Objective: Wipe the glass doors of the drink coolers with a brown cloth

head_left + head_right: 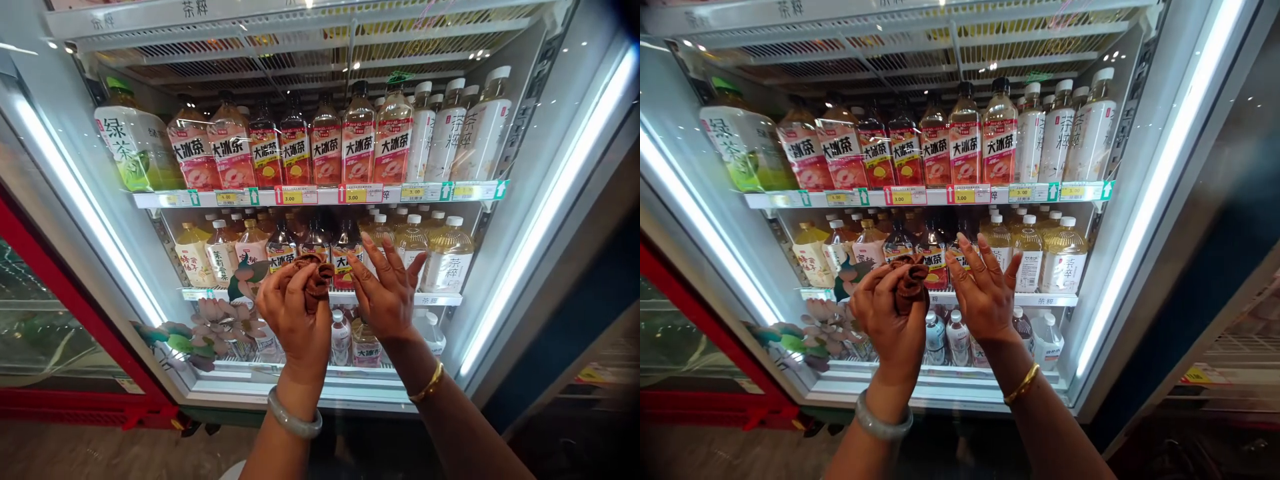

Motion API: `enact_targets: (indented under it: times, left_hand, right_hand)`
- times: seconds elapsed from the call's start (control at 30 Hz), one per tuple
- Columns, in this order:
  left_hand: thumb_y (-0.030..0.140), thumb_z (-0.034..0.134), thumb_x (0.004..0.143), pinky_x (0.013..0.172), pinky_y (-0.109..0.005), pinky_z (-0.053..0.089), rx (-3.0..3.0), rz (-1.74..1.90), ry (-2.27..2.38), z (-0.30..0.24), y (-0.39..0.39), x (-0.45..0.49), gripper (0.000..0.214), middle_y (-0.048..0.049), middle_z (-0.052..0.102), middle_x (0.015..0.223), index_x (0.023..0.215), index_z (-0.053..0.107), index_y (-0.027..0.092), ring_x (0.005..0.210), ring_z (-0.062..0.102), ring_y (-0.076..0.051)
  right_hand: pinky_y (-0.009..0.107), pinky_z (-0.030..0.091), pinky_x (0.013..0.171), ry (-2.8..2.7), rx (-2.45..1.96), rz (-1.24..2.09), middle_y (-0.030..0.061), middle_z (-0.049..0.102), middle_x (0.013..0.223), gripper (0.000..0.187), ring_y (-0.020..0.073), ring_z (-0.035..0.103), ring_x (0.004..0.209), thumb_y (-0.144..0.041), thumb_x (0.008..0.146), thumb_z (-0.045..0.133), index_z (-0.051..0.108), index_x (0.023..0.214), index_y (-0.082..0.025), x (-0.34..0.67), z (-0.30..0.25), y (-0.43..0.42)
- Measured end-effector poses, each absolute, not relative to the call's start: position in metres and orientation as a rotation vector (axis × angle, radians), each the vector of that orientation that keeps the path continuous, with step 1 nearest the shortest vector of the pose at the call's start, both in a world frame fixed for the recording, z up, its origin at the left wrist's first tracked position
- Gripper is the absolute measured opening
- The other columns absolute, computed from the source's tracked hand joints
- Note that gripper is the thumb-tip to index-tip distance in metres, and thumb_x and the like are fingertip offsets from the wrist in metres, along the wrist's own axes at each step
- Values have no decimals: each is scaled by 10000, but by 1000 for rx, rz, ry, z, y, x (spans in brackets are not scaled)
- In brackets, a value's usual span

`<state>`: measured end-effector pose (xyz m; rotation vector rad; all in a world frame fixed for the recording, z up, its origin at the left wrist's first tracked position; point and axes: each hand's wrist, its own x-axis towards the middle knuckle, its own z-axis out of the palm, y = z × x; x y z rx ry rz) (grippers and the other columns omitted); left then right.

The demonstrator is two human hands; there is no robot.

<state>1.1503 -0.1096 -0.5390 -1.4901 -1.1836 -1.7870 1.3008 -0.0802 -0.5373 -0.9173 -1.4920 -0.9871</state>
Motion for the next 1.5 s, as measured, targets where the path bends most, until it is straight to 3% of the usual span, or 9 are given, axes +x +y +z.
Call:
enact_targets:
  times: [0.2,0.43,0.67,0.8,1.13,1.33,1.5]
  left_hand:
    - [205,694,859,1123,-495,401,-1577,-1732,-1146,-562,-101,1180,331,-103,591,1260,1184,698,265,1240,542,-295]
    - [169,722,843,1116,-467,404,-1687,-1770,-1036,-554,-106,1201,351,-83,611,1233,1171,714,295,1243,548,-280]
    - [210,715,863,1135,-478,377,-1489,-1865,-1109,-546,-98,1201,350,-95,602,1272,1208,684,259,1252,548,-273]
    - [138,724,824,1131,-492,374,-1674,-1720,-1036,-562,-103,1224,357,-100,605,1262,1155,711,273,1261,529,-300]
    - [216,741,848,1138,-471,354,-1510,-1796,-1113,-541,-99,1197,379,-101,611,1265,1221,680,252,1237,560,-277]
    - [203,753,842,1141,-491,373,-1704,-1738,-1031,-559,-105,1224,255,-103,607,1261,1089,727,262,1255,520,-298]
    - [223,783,829,1086,-455,420,-1578,-1869,-1017,-543,-100,1199,235,-77,633,1197,1046,702,257,1187,576,-255]
  right_hand:
    - [546,-37,1341,-1507,-889,-985,15,591,1519,429,190,369,1557,-239,982,619,598,1404,-310,1314,-535,-81]
    - [657,14,1315,-1403,-935,-947,2,577,1535,451,237,415,1535,-256,1008,545,555,1446,-365,1338,-533,-81]
    - [574,86,1338,-1502,-932,-1012,24,535,1573,461,208,354,1566,-277,994,588,551,1452,-313,1353,-532,-81]
    - [553,144,1336,-1522,-877,-997,18,540,1569,430,201,435,1521,-252,1000,568,577,1422,-336,1363,-526,-82]
    - [558,21,1342,-1505,-897,-949,25,505,1598,489,214,362,1563,-201,977,610,564,1445,-334,1364,-532,-83]
    - [602,46,1335,-1437,-940,-954,9,439,1643,545,234,341,1573,-241,1008,551,458,1530,-372,1361,-544,-82]
    - [591,65,1337,-1429,-949,-977,-11,437,1645,588,225,350,1569,-231,1005,541,409,1554,-392,1361,-546,-79]
